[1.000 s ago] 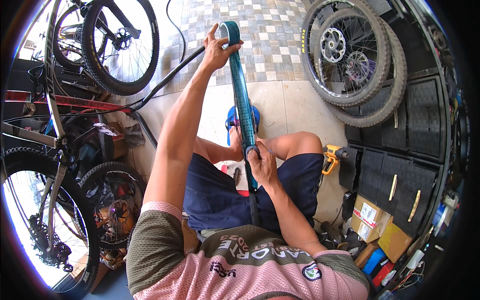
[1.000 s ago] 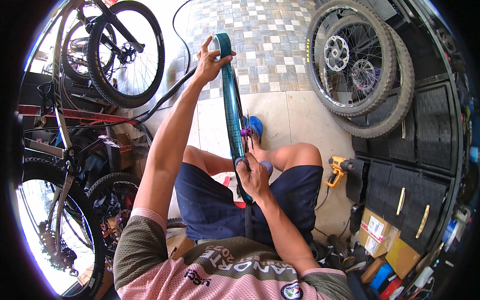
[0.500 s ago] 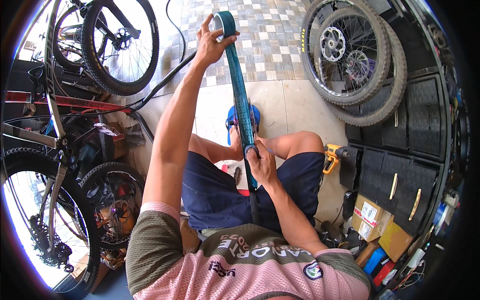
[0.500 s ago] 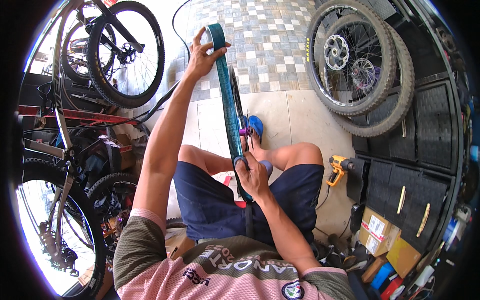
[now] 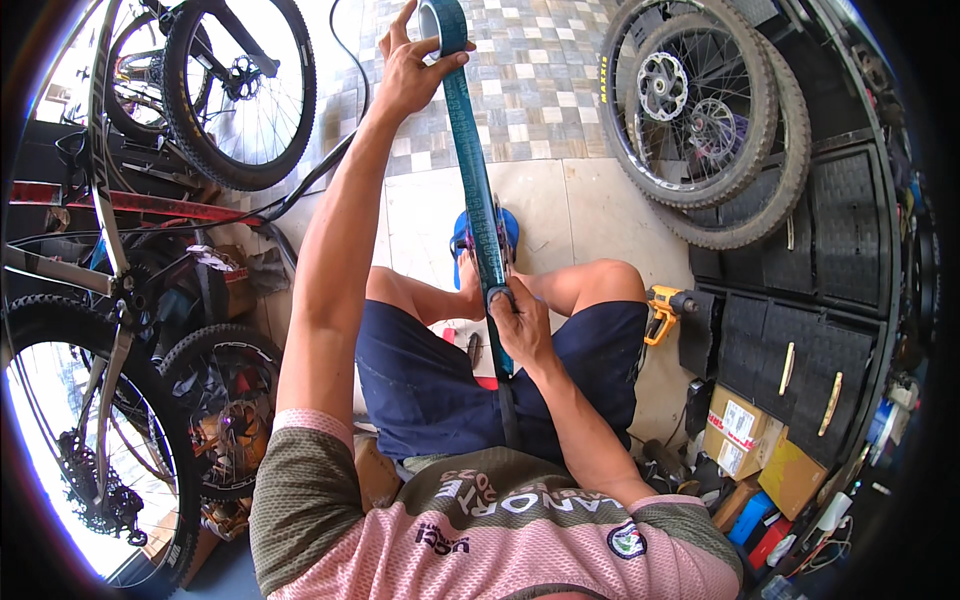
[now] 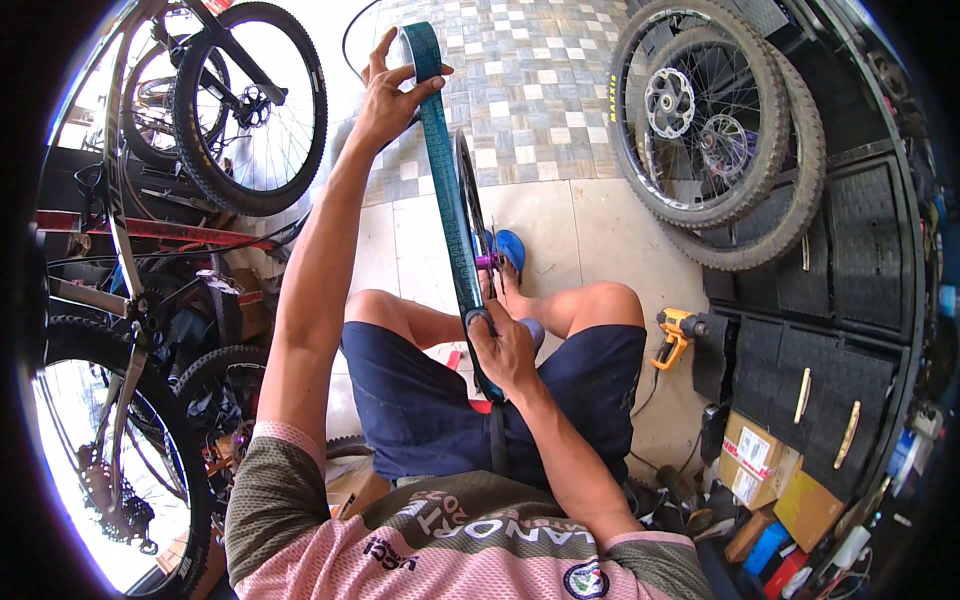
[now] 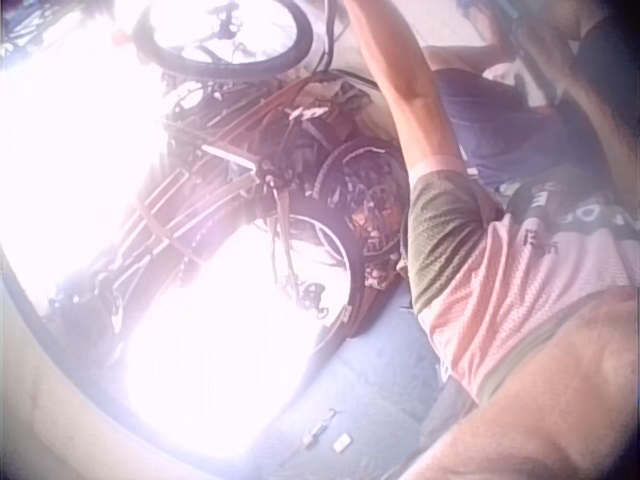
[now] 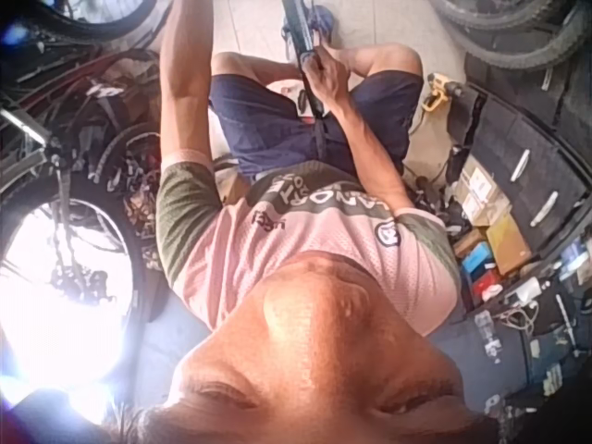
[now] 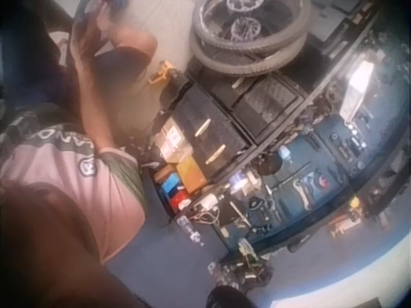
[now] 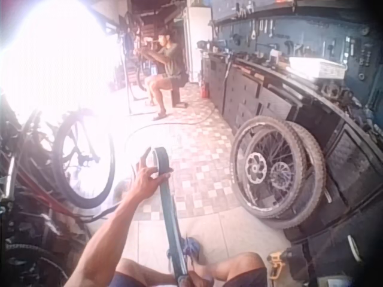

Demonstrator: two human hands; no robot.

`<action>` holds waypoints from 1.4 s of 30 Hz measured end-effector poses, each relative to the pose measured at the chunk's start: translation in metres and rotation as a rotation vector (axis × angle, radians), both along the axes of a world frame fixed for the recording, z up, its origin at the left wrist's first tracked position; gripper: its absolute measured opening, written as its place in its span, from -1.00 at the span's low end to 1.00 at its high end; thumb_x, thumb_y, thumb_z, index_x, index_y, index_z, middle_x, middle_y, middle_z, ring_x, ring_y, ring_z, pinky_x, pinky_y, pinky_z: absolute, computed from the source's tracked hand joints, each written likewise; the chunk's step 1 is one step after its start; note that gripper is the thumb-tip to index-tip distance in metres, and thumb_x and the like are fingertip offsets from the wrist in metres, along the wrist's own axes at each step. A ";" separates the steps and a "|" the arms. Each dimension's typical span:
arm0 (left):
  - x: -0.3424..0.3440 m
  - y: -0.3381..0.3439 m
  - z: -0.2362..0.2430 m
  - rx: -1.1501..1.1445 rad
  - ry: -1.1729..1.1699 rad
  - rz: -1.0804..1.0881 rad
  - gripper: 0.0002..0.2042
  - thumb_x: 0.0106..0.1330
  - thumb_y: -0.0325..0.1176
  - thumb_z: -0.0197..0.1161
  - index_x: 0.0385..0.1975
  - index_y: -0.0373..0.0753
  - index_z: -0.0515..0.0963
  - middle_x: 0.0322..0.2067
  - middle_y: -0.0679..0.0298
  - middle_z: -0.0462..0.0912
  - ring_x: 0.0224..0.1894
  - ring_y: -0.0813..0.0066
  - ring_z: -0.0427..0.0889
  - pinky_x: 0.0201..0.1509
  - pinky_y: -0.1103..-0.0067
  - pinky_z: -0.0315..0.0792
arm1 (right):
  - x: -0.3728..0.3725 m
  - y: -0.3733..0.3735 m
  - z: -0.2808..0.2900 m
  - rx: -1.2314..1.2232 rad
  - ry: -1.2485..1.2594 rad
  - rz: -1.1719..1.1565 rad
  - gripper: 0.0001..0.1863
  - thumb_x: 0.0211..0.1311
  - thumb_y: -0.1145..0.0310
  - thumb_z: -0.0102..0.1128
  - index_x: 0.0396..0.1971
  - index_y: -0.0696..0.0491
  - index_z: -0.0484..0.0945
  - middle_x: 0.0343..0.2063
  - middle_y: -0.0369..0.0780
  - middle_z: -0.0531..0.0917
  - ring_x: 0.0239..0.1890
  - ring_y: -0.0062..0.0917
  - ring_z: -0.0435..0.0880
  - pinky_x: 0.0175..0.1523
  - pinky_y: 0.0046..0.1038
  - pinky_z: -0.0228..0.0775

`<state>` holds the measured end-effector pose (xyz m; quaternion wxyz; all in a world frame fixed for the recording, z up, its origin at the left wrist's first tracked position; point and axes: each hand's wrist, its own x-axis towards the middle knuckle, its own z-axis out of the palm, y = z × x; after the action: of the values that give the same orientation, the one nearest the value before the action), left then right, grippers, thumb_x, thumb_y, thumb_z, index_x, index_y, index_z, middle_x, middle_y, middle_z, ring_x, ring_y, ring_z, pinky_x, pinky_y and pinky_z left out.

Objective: The person sits on the floor and cleans a bicycle wheel rim with a cloth. They then retrieve a roll of rim tape and scissors, cut a length of tape, and apply it to the inside of the rim.

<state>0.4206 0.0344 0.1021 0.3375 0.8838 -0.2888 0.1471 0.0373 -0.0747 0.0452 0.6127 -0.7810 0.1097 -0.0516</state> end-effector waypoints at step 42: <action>0.008 -0.005 -0.044 -0.080 0.072 -0.028 -0.75 0.38 0.10 0.44 -0.02 0.35 0.83 0.65 0.13 -0.09 0.57 -0.09 0.01 0.53 -0.16 0.18 | 0.005 -0.002 0.014 -0.028 0.044 0.073 -0.73 0.55 0.22 0.06 -0.22 0.14 0.54 -0.55 -0.05 0.59 -0.53 -0.15 0.66 -0.38 -0.22 0.46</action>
<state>0.4290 0.0291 0.0586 0.3847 0.8701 -0.2829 0.1217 0.0419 -0.0766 0.0590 0.6007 -0.7939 0.0938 -0.0135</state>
